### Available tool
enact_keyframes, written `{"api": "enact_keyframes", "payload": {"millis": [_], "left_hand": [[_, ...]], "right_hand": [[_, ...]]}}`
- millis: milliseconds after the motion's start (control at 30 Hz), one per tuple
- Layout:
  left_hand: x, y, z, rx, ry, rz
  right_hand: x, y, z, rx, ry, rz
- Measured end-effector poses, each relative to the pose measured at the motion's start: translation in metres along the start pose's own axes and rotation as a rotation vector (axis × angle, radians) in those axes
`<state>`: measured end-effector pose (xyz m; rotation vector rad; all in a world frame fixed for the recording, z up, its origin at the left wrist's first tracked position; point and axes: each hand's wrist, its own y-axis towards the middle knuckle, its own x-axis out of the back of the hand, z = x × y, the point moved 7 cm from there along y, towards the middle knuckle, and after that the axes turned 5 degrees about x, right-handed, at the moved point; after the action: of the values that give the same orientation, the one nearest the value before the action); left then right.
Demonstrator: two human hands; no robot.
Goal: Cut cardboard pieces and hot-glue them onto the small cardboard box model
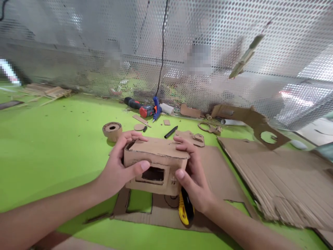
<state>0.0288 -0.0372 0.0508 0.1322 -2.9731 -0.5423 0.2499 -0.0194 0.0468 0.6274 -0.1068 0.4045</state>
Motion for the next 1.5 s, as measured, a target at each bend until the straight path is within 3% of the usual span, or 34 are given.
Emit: {"api": "enact_keyframes", "payload": {"millis": [133,233,500,600,700,767,867,1000,1067,1167,1267,1400,1500], "left_hand": [[0.004,0.004,0.016,0.206,-0.098,-0.048],[0.006,0.005,0.022,0.266,-0.134,-0.074],[0.004,0.006,0.022,0.262,-0.085,-0.059],[-0.003,0.0,0.018,0.216,-0.076,0.041],[-0.015,-0.012,0.011,0.148,-0.138,0.18],[-0.018,-0.018,0.007,0.114,-0.167,0.202],[-0.015,-0.014,0.006,0.124,-0.168,0.135],[0.002,0.005,0.019,0.198,-0.22,-0.05],[0.01,0.013,0.028,0.227,-0.26,-0.119],[0.018,0.021,0.038,0.288,-0.259,-0.159],[0.021,0.028,0.037,0.265,0.017,-0.055],[0.01,0.035,0.035,0.022,0.656,0.269],[0.004,0.039,0.05,-0.046,0.834,0.428]], "right_hand": [[-0.003,0.002,-0.008,-0.098,0.247,-0.038],[-0.009,-0.002,-0.014,-0.196,0.325,-0.023],[-0.01,-0.009,-0.019,-0.269,0.323,-0.038],[-0.006,-0.007,-0.017,-0.237,0.252,-0.075],[0.006,-0.006,-0.016,-0.175,0.181,-0.207],[0.015,-0.006,-0.021,-0.168,0.176,-0.325],[0.03,-0.006,-0.038,-0.246,0.254,-0.541],[0.04,-0.011,-0.057,-0.387,0.394,-0.826],[0.039,-0.011,-0.06,-0.422,0.449,-0.869],[0.037,-0.009,-0.056,-0.391,0.459,-0.83],[0.036,-0.009,-0.054,-0.373,0.446,-0.811],[0.038,-0.012,-0.056,-0.406,0.438,-0.846],[0.038,-0.012,-0.057,-0.42,0.465,-0.865]]}}
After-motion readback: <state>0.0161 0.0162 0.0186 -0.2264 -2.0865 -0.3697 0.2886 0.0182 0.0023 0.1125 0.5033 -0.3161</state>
